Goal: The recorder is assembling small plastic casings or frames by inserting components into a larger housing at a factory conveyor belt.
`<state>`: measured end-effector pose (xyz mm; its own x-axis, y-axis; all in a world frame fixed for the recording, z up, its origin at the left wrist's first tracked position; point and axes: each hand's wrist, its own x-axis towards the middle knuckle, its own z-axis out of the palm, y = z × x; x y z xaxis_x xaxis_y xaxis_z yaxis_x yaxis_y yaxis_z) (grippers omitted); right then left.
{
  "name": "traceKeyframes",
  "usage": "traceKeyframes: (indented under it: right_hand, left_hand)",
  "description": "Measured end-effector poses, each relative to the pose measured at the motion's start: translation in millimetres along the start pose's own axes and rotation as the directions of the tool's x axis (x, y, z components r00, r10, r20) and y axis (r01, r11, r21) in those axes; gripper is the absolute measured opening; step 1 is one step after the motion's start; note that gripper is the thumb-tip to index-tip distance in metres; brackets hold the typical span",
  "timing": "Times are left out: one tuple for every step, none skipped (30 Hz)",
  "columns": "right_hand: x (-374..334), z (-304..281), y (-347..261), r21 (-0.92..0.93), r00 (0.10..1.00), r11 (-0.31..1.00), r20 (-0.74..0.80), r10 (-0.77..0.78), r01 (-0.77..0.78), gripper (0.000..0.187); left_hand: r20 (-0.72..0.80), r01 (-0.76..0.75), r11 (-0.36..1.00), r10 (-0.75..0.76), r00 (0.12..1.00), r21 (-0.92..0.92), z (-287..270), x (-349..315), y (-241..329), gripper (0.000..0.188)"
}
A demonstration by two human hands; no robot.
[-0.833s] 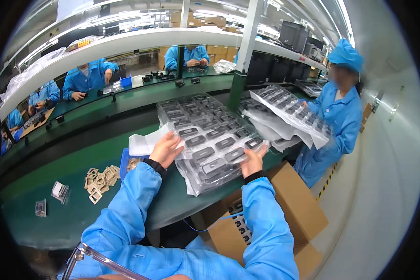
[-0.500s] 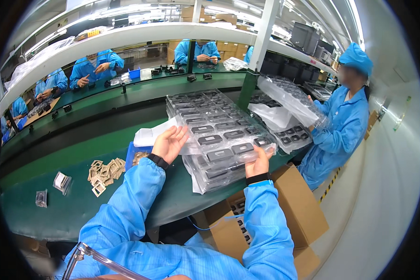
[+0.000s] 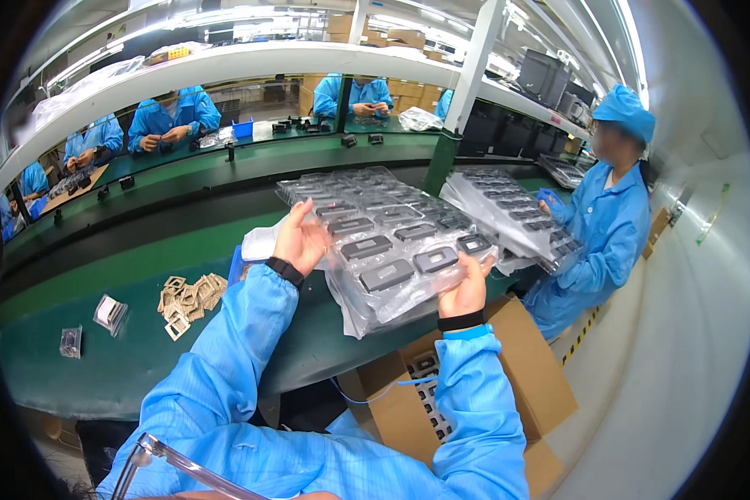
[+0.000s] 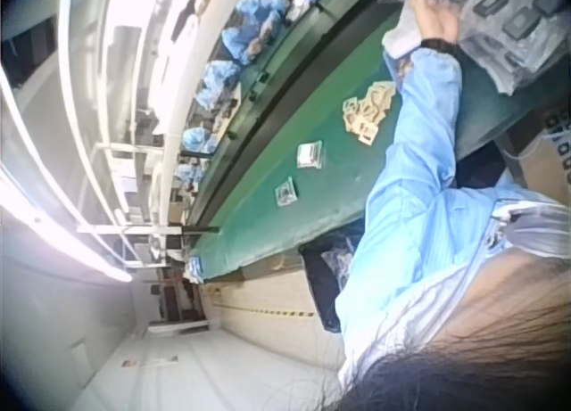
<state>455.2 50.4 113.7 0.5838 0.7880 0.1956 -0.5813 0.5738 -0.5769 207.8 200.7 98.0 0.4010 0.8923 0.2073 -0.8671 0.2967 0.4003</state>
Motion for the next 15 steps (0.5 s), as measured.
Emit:
traceKeyframes:
  right_hand:
    - [0.7, 2.4, -5.6, -0.007, 0.999, 1.0, 0.04, -0.001, 0.002, 0.09]
    - [-2.9, 12.6, -10.5, -0.023, 0.997, 0.999, 0.071, -0.026, 0.027, 0.09]
    - [-8.4, 25.1, -15.5, -0.034, 0.998, 0.999, 0.038, -0.04, 0.041, 0.07]
    - [-14.5, 39.7, -21.2, -0.042, 0.998, 0.997, 0.007, -0.058, 0.058, 0.051]
    - [-15.8, 45.7, -27.6, -0.028, 0.999, 0.999, 0.027, -0.031, 0.032, 0.054]
    - [-6.7, 38.5, -32.8, -0.002, 0.988, 1.0, 0.157, -0.001, 0.001, 0.087]
    - [1.7, 33.1, -40.9, 0.026, 0.99, 0.999, 0.138, 0.041, -0.045, 0.082]
    - [5.2, 34.5, -47.1, 0.056, 0.989, 0.994, 0.119, 0.086, -0.093, 0.077]
    - [7.4, 37.6, -54.3, 0.069, 0.979, 0.991, 0.179, 0.098, -0.112, 0.061]
    - [4.6, 46.1, -58.8, 0.063, 0.975, 0.992, 0.2, 0.098, -0.112, 0.043]
    - [5.8, 50.2, -62.0, 0.069, 0.964, 0.987, 0.237, 0.124, -0.144, 0.038]
    - [6.5, 54.0, -65.3, 0.073, 0.95, 0.982, 0.273, 0.149, -0.175, 0.033]
    - [3.6, 61.6, -67.8, 0.078, 0.949, 0.982, 0.281, 0.142, -0.17, 0.028]
    - [2.9, 64.6, -71.2, 0.084, 0.94, 0.978, 0.302, 0.157, -0.191, 0.03]
    - [1.2, 67.1, -73.0, 0.086, 0.939, 0.979, 0.311, 0.15, -0.185, 0.032]
  left_hand:
    - [-0.01, 0.082, 0.993, -0.083, 0.997, -0.088, 6.5, 4.6, 5.7, 0.017]
    - [-0.011, 0.081, 0.993, -0.082, 0.997, -0.088, 5.8, 8.3, 11.4, 0.017]
    - [0.053, 0.076, 0.995, -0.072, 0.996, -0.065, 3.1, 11.5, 16.6, 0.02]
    - [0.121, 0.068, 0.997, -0.063, 0.991, -0.041, 3.7, 13.3, 23.4, 0.033]
    - [0.232, 0.118, 0.991, -0.101, 0.967, -0.058, 3.7, 14.0, 31.8, 0.028]
    - [0.234, 0.116, 0.992, -0.1, 0.967, -0.054, 3.7, 12.9, 35.9, 0.028]
    - [0.296, 0.125, 0.986, -0.086, 0.951, -0.114, 17.8, 6.7, 38.2, 0.026]
    - [0.352, 0.139, 0.975, -0.07, 0.933, -0.173, 32.6, -1.0, 40.9, 0.025]
    - [0.312, 0.092, 0.982, -0.036, 0.949, -0.166, 48.8, -7.1, 42.9, 0.027]
    - [0.268, 0.04, 0.987, 0.003, 0.963, -0.155, 63.6, -14.4, 46.5, 0.029]
    - [0.3, 0.06, 0.985, -0.008, 0.954, -0.165, 70.5, -18.2, 52.4, 0.033]
    - [0.332, 0.081, 0.981, -0.019, 0.943, -0.174, 75.5, -21.5, 59.7, 0.036]
    - [0.325, 0.086, 0.987, -0.038, 0.945, -0.134, 82.0, -25.2, 66.1, 0.028]
    - [0.328, 0.086, 0.987, -0.038, 0.944, -0.132, 87.1, -28.4, 70.2, 0.028]
    - [0.302, 0.064, 0.994, -0.034, 0.953, -0.089, 91.6, -31.8, 73.6, 0.03]
